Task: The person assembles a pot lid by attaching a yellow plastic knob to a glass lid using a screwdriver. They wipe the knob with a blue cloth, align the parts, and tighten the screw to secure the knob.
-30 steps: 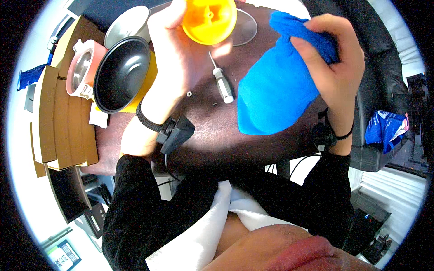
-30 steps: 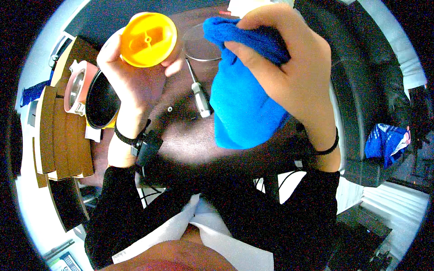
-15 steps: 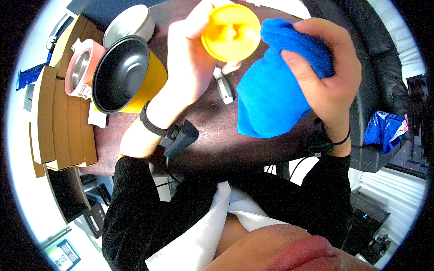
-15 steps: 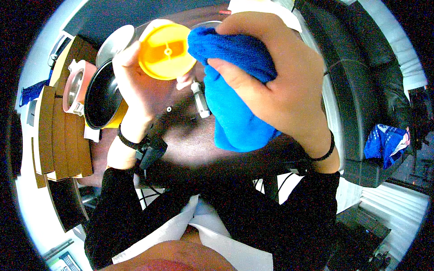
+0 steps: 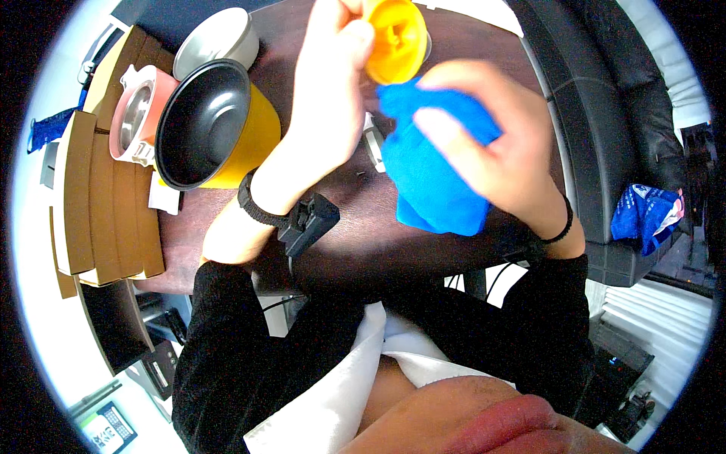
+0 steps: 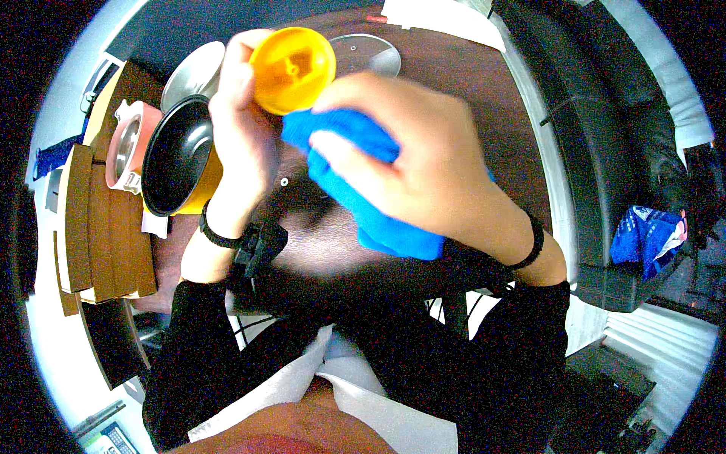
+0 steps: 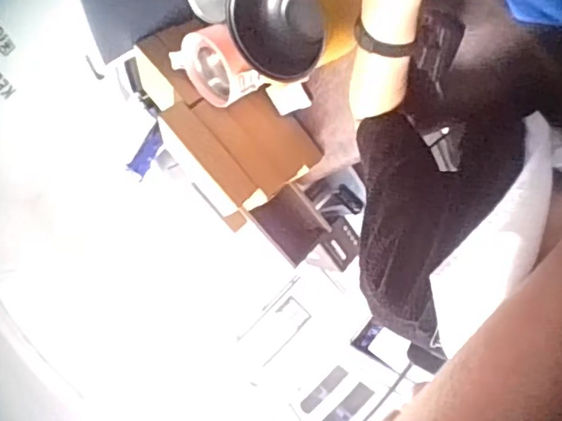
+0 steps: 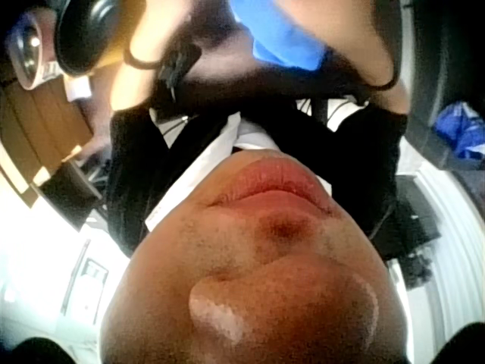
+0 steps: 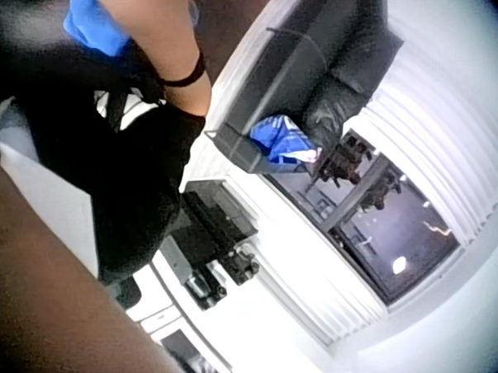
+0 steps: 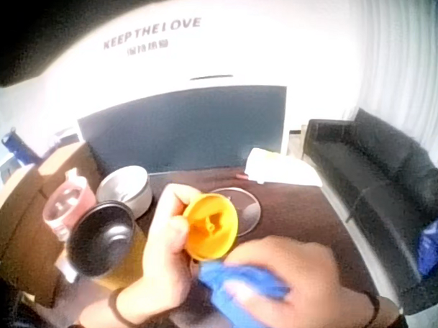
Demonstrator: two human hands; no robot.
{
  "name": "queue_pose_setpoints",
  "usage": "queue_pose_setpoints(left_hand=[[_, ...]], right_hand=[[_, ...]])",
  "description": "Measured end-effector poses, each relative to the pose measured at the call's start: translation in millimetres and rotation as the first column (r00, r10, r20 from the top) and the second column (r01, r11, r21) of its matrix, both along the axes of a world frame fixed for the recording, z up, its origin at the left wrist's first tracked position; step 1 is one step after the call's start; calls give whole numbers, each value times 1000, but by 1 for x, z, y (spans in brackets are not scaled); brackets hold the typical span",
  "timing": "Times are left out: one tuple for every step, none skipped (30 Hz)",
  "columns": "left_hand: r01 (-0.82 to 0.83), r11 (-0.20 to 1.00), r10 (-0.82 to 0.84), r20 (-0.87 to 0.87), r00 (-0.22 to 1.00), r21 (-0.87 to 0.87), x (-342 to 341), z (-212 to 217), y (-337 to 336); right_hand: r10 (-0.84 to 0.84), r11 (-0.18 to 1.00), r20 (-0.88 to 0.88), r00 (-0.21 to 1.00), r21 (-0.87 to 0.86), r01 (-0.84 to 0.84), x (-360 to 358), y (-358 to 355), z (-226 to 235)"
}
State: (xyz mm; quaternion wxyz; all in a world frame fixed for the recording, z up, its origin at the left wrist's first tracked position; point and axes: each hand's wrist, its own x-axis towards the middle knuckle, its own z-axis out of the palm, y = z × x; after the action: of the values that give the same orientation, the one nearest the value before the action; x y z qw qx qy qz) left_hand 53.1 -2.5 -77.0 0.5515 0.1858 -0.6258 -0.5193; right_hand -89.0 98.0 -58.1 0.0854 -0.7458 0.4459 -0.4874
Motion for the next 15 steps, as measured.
queue_pose_setpoints(left_hand=[[107, 987, -107, -12, 994, 119, 0, -1, 5], [144, 968, -149, 7, 989, 207, 2, 0, 9], [130, 982, -130, -6, 991, 137, -2, 1, 9], [114, 991, -113, -21, 993, 66, -6, 2, 9], [146, 986, -144, -34, 989, 82, -5, 2, 8], [173, 980, -170, -45, 985, 95, -3, 2, 7], [200, 974, -195, -56, 979, 107, -1, 2, 6], [234, 965, -231, -38, 972, 115, 0, 1, 3], [266, 955, -265, -22, 964, 128, 0, -2, 2], [297, 944, -299, -7, 954, 142, -1, -2, 2], [246, 961, -249, 14, 968, 123, -6, -1, 11], [254, 966, -258, 97, 961, 49, -6, -2, 13], [267, 963, -267, 152, 952, 15, -6, -3, 13], [282, 959, -273, 207, 940, -19, -6, -4, 12], [270, 963, -260, 202, 944, -23, -6, -5, 13]], right_hand=[[-93, 995, -16, 996, -26, 92, 0, 1, 5], [-150, 988, -20, 989, -43, 149, 1, 0, 6], [-158, 987, -21, 987, -37, 157, 3, -1, 2], [-165, 986, -22, 986, -30, 164, 4, -1, -3], [-142, 990, -2, 990, 4, 142, 3, 0, -2], [-115, 993, 21, 993, 35, 114, 2, 0, -1], [-89, 994, 45, 995, 65, 86, 1, 0, 0], [-60, 996, 39, 997, 70, 57, 0, 0, 2], [-30, 996, 32, 999, 79, 28, -2, 1, 3], [0, 996, 26, 1000, 89, -2, -3, 2, 3], [4, 1000, -15, 1000, 8, -4, -2, -1, 0], [-44, 999, 24, 999, 29, 44, 0, 0, -3], [-93, 995, 62, 994, 51, 90, 3, 1, -5], [-142, 988, 99, 985, 76, 135, 6, 2, -7], [-194, 977, 109, 975, 107, 182, 9, 2, -10]])
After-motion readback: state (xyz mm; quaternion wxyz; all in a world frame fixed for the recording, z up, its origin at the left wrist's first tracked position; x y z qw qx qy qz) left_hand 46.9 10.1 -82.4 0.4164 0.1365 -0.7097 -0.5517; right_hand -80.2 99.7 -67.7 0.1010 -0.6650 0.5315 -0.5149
